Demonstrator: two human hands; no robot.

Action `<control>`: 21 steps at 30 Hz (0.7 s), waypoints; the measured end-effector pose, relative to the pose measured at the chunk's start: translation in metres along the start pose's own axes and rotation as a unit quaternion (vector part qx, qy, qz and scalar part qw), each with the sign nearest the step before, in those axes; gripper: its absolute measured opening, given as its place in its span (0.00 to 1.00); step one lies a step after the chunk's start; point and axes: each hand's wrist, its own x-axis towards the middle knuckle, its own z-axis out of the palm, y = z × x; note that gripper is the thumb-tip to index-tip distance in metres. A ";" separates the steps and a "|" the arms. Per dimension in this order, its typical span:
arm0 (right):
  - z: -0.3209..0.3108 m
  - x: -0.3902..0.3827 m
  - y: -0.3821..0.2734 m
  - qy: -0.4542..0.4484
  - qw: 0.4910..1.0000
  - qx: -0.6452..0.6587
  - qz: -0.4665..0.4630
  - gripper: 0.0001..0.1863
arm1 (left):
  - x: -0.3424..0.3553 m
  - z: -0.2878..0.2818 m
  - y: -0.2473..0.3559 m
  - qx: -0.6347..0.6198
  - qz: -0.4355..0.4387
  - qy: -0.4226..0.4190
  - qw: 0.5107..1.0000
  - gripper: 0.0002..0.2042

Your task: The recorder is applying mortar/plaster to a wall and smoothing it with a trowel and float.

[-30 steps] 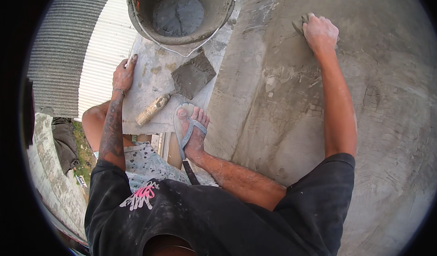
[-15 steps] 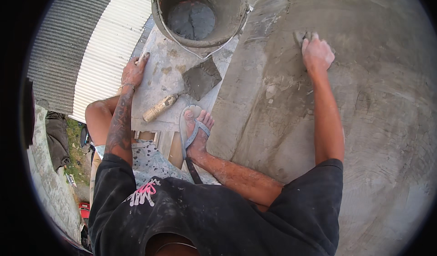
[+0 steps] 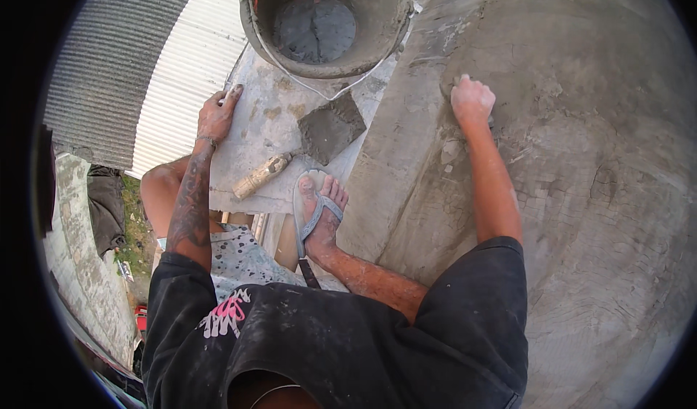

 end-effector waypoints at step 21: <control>0.000 -0.076 -0.015 -0.045 0.998 -0.033 -0.025 0.12 | -0.002 0.002 -0.002 0.013 0.020 0.015 1.000 0.35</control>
